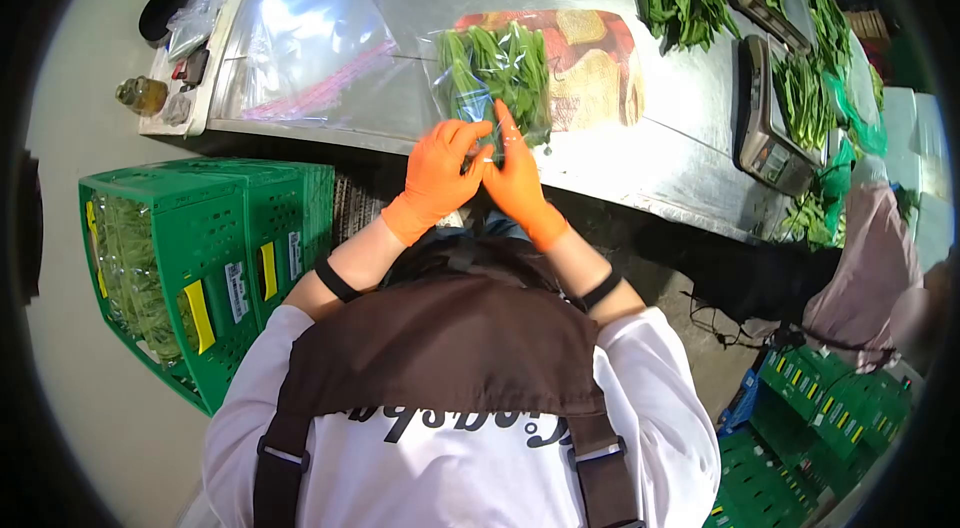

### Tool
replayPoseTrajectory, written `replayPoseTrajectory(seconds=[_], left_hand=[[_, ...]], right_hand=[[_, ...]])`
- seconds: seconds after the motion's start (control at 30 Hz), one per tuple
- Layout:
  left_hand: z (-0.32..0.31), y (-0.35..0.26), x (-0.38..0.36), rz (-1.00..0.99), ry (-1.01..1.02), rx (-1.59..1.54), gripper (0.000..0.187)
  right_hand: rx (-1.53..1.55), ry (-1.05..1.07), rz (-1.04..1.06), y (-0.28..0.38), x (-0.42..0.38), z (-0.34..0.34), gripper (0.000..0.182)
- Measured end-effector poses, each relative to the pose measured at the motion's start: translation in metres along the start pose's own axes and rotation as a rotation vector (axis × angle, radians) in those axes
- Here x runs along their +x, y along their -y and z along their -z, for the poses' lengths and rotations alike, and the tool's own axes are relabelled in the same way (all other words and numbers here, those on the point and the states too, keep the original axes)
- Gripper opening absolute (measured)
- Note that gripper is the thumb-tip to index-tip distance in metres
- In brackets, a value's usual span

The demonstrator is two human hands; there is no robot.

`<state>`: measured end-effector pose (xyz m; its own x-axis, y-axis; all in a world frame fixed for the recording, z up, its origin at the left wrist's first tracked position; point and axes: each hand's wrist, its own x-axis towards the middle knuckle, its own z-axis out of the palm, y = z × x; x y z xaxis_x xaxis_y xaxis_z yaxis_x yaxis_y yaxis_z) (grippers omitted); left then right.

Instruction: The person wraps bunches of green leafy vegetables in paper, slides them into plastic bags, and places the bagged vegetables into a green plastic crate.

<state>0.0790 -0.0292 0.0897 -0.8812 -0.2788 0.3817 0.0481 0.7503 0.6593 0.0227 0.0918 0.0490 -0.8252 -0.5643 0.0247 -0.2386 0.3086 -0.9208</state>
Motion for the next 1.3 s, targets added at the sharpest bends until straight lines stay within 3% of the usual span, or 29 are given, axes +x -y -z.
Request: replayPoseTrajectory(seconds=[0.03,0.07,0.13,0.3,0.37,0.4,0.43,0.5,0.6,0.67,0.7,0.77,0.83,0.9,0.97,1.07,1.1,1.13,1.2,1.23,1.3], left_hand=[[-0.001,0.005,-0.003,0.007,-0.011,0.005,0.020],[-0.003,0.009,-0.011,0.014,0.004,-0.006,0.019],[-0.009,0.015,-0.024,-0.002,0.046,-0.010,0.016],[-0.013,-0.002,-0.016,-0.060,-0.015,-0.074,0.013],[-0.013,-0.008,-0.014,-0.077,0.004,-0.025,0.014],[-0.010,-0.009,-0.014,-0.080,0.009,-0.026,0.014],[-0.004,-0.008,-0.014,-0.067,0.033,-0.076,0.015],[0.009,-0.005,-0.022,-0.059,0.064,-0.129,0.016],[0.019,0.016,-0.060,0.514,0.032,-0.456,0.020],[0.016,0.044,-0.084,0.765,0.033,-0.509,0.022],[0.015,0.049,-0.087,0.816,0.064,-0.512,0.024],[0.009,0.048,-0.081,1.063,0.308,-0.643,0.032],[-0.012,0.044,-0.069,1.083,0.395,-0.721,0.035],[-0.022,0.051,-0.054,1.104,0.482,-0.793,0.038],[-0.018,0.062,-0.038,0.974,0.389,-0.812,0.035],[0.034,0.053,-0.021,0.895,0.199,-0.863,0.029],[0.048,0.048,-0.023,0.882,0.185,-0.810,0.030],[0.046,0.054,-0.032,0.834,0.301,-0.706,0.030],[0.021,0.079,-0.073,0.785,0.436,-0.649,0.031],[0.003,0.083,-0.096,0.844,0.436,-0.503,0.030],[-0.006,0.084,-0.115,0.939,0.417,-0.572,0.031]], right_hand=[[-0.104,-0.010,0.320,-0.008,-0.006,0.004,0.031],[-0.102,0.000,0.317,-0.014,-0.009,0.008,0.031],[-0.223,0.291,0.273,-0.023,-0.013,0.011,0.043],[-0.312,0.138,0.550,-0.039,0.054,-0.021,0.048],[-0.025,0.375,-0.226,-0.014,0.074,-0.021,0.051],[-0.260,0.275,-0.008,-0.025,0.074,-0.030,0.057],[-0.258,0.271,-0.011,-0.031,0.066,-0.028,0.057],[-0.292,0.237,0.416,-0.037,0.031,-0.014,0.058],[-0.296,0.289,0.301,0.002,-0.035,0.039,0.051],[-0.294,0.125,0.204,-0.034,-0.076,0.068,0.049],[-0.316,-0.101,0.113,-0.033,-0.084,0.076,0.046],[-0.471,-0.401,-0.006,-0.043,-0.072,0.085,0.049],[-0.581,-0.479,0.034,-0.064,-0.037,0.084,0.043],[-0.716,0.047,-0.244,-0.075,0.004,0.096,0.035],[-0.359,-0.063,-0.374,-0.055,0.036,0.096,0.023],[0.307,-0.173,-0.175,0.013,0.032,0.102,0.013],[0.327,-0.159,-0.180,0.022,0.017,0.104,0.015],[0.252,-0.120,-0.300,0.016,0.000,0.102,0.016],[0.222,0.037,-0.551,-0.042,-0.040,0.097,0.017],[0.298,0.047,-0.670,-0.071,-0.064,0.094,0.015],[0.314,-0.048,-0.669,-0.077,-0.102,0.095,0.016]])
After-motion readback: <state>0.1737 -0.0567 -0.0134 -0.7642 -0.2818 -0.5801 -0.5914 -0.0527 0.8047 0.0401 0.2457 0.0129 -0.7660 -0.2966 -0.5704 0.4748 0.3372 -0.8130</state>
